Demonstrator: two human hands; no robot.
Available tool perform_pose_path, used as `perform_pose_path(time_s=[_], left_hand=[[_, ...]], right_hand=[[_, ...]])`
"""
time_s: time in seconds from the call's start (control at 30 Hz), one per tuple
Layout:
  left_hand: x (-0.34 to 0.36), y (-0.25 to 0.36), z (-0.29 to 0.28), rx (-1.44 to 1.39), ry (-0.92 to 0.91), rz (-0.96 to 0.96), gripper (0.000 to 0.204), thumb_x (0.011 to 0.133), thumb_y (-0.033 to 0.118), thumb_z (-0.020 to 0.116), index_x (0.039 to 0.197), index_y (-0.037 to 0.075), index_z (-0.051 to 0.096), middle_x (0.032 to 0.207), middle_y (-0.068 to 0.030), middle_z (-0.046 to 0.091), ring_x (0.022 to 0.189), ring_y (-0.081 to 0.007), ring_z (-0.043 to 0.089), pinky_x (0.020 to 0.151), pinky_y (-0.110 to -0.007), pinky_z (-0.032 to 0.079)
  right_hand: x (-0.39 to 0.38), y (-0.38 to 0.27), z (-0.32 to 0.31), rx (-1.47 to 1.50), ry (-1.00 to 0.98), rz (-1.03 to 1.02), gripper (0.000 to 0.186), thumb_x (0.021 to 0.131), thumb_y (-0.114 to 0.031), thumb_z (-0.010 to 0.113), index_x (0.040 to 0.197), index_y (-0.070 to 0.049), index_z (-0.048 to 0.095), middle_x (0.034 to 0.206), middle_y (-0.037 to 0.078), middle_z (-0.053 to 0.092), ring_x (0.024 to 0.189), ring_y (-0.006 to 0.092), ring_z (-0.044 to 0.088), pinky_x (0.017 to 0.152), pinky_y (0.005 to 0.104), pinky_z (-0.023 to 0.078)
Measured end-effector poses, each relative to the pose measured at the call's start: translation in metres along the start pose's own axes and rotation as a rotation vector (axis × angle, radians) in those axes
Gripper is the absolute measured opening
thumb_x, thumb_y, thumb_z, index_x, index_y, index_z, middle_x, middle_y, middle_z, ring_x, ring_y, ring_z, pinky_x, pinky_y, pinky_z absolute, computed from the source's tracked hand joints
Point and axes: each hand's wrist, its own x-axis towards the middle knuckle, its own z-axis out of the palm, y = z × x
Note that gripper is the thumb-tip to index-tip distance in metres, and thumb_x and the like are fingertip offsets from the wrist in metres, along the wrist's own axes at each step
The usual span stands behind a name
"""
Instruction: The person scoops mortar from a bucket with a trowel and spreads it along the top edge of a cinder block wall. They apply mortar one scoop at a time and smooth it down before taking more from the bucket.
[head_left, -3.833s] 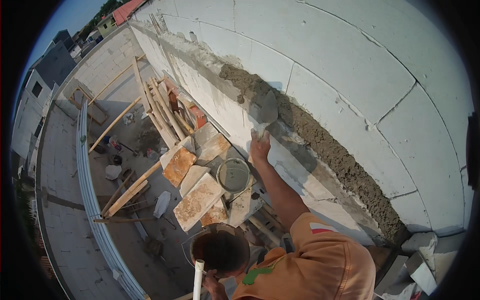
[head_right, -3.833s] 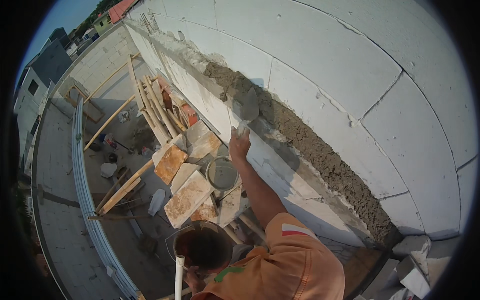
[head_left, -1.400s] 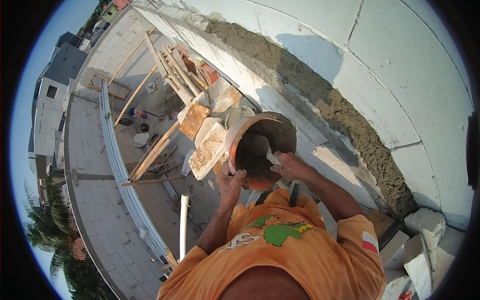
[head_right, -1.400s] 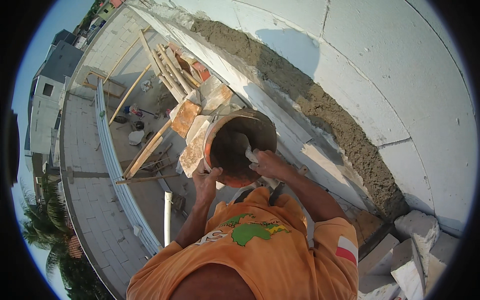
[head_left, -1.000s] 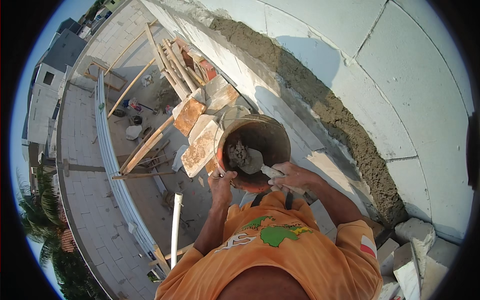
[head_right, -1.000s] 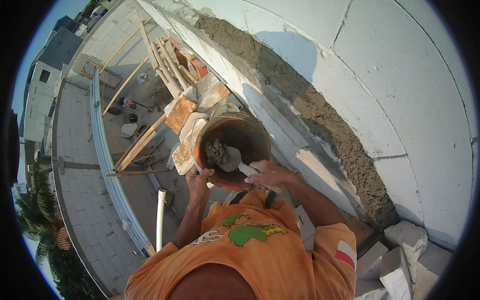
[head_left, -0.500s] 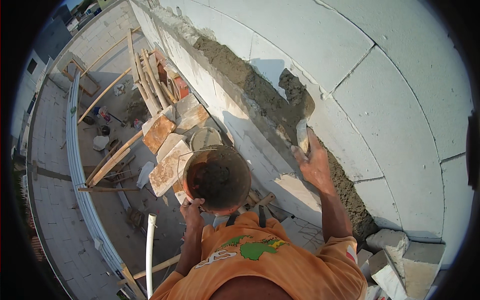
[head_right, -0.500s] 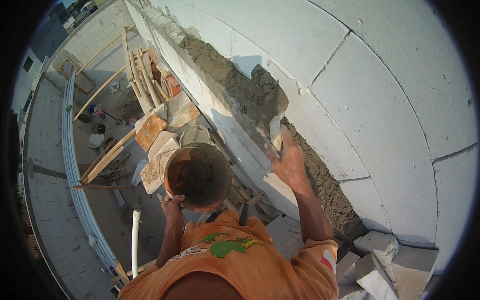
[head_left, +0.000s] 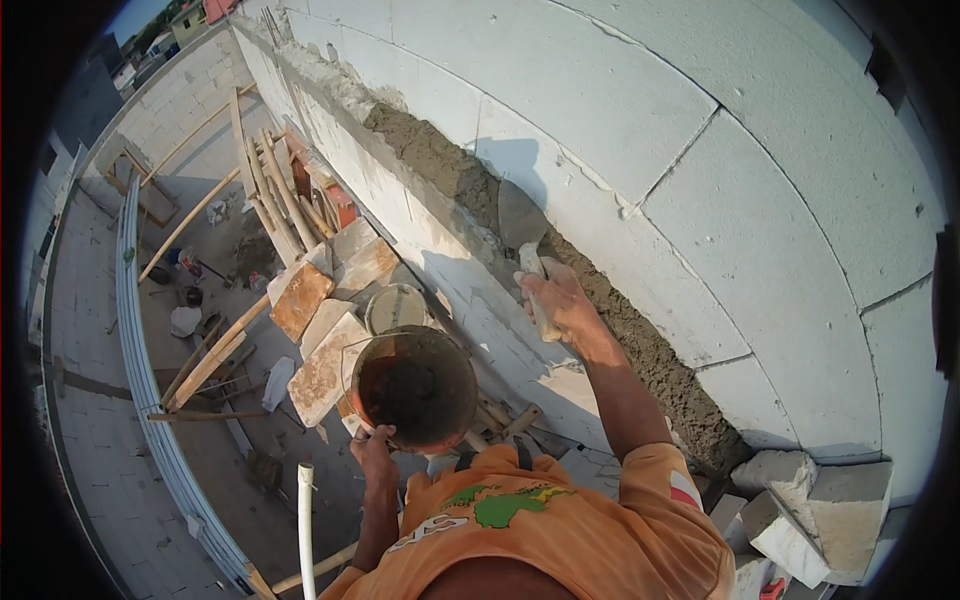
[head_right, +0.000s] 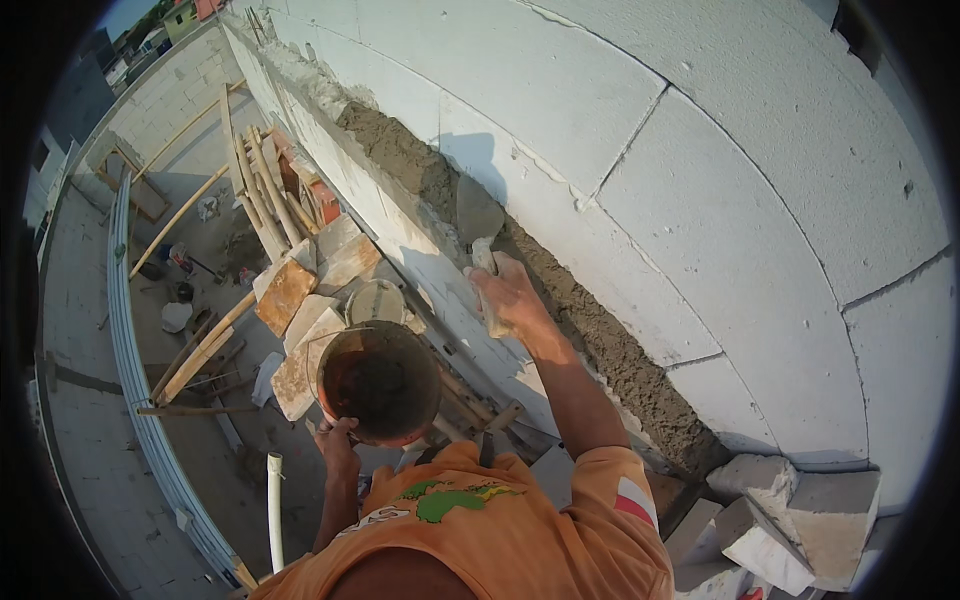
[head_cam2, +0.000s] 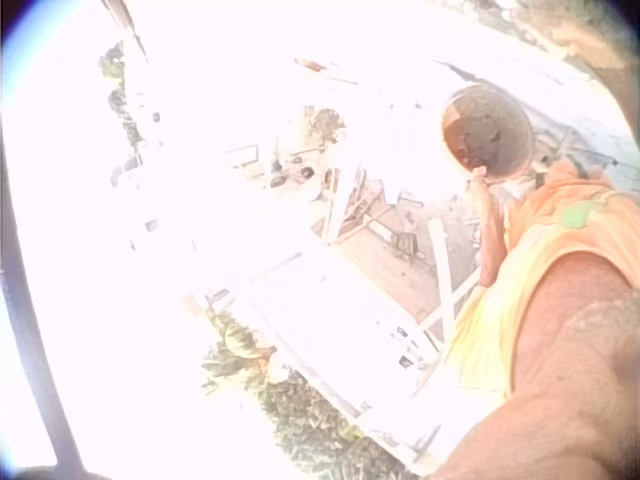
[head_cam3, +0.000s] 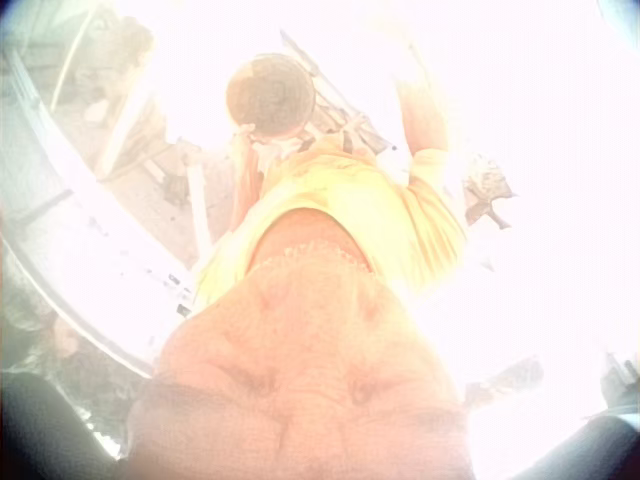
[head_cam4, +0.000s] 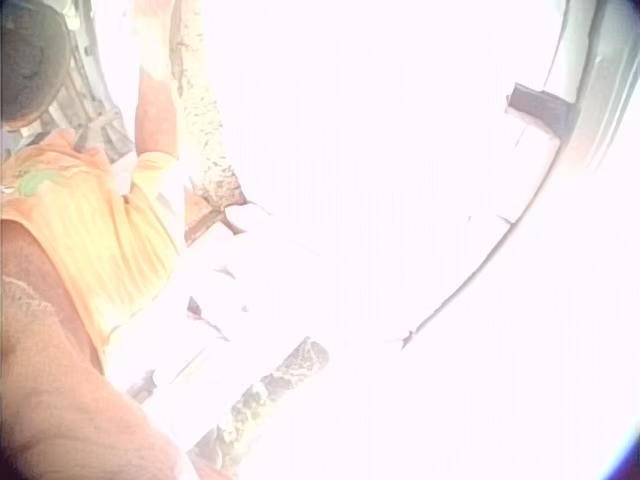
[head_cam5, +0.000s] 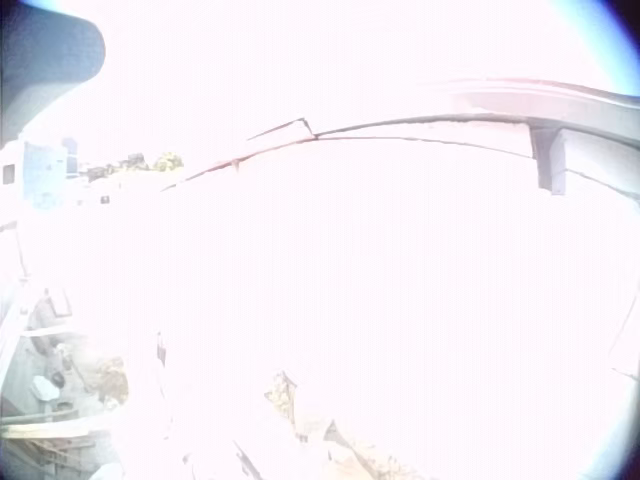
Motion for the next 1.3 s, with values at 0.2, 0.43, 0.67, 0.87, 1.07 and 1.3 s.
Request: perform_pose_path(time_s=[0.2,0.43,0.67,0.87,1.07,1.3], left_hand=[[0.011,0.000,-0.013,0.026,0.038,0.016,0.013,0.074,-0.006,0.061,0.075,0.007,0.058,0.062,-0.0055,0.062,0.044,-0.0165,0.059,0.043,-0.030,0.051],[0.008,-0.008,-0.025,0.095,-0.032,-0.057,0.013,0.074,-0.005,0.063,0.080,0.006,0.062,0.071,-0.0032,0.065,0.052,-0.0132,0.061,0.048,-0.029,0.051],[0.020,-0.017,-0.025,0.134,-0.014,-0.069,0.014,0.073,-0.005,0.063,0.083,0.005,0.062,0.073,-0.0010,0.064,0.057,-0.0134,0.062,0.050,-0.029,0.052],[0.016,-0.004,-0.012,0.152,0.009,-0.082,0.013,0.074,-0.005,0.064,0.082,0.006,0.061,0.074,-0.0025,0.063,0.057,-0.0148,0.062,0.051,-0.031,0.053],[0.010,-0.020,-0.016,0.110,0.067,-0.100,0.021,0.075,-0.002,0.068,0.068,0.009,0.051,0.060,-0.0020,0.057,0.046,-0.0125,0.054,0.046,-0.028,0.045],[-0.005,-0.037,-0.024,0.003,0.108,-0.118,0.019,0.076,-0.003,0.069,0.068,0.005,0.053,0.062,-0.0040,0.059,0.045,-0.0167,0.058,0.040,-0.032,0.050]], right_hand=[[-0.032,0.017,-0.004,0.124,0.201,0.215,0.023,0.090,-0.021,0.067,0.100,-0.003,0.055,0.073,0.001,0.054,0.055,0.0119,0.055,0.049,0.0294,0.048],[-0.106,0.012,-0.033,0.097,0.320,0.324,0.026,0.090,-0.019,0.068,0.106,-0.003,0.055,0.075,0.001,0.054,0.056,0.0116,0.055,0.048,0.0276,0.048],[-0.033,-0.019,-0.008,0.408,0.028,0.172,0.021,0.092,-0.017,0.067,0.100,-0.002,0.054,0.075,0.004,0.055,0.056,0.0123,0.056,0.045,0.0286,0.048],[0.000,-0.013,-0.012,0.303,0.121,0.291,0.023,0.091,-0.019,0.066,0.098,0.000,0.055,0.073,0.006,0.056,0.054,0.0143,0.056,0.045,0.0304,0.047],[-0.117,-0.003,-0.042,0.306,0.336,0.342,0.033,0.088,-0.024,0.067,0.108,0.000,0.056,0.078,0.006,0.057,0.055,0.0117,0.055,0.042,0.0251,0.046],[-0.154,-0.001,-0.022,0.074,0.403,0.325,0.031,0.091,-0.018,0.060,0.118,-0.005,0.055,0.079,0.004,0.056,0.050,0.0101,0.051,0.042,0.0242,0.043]])
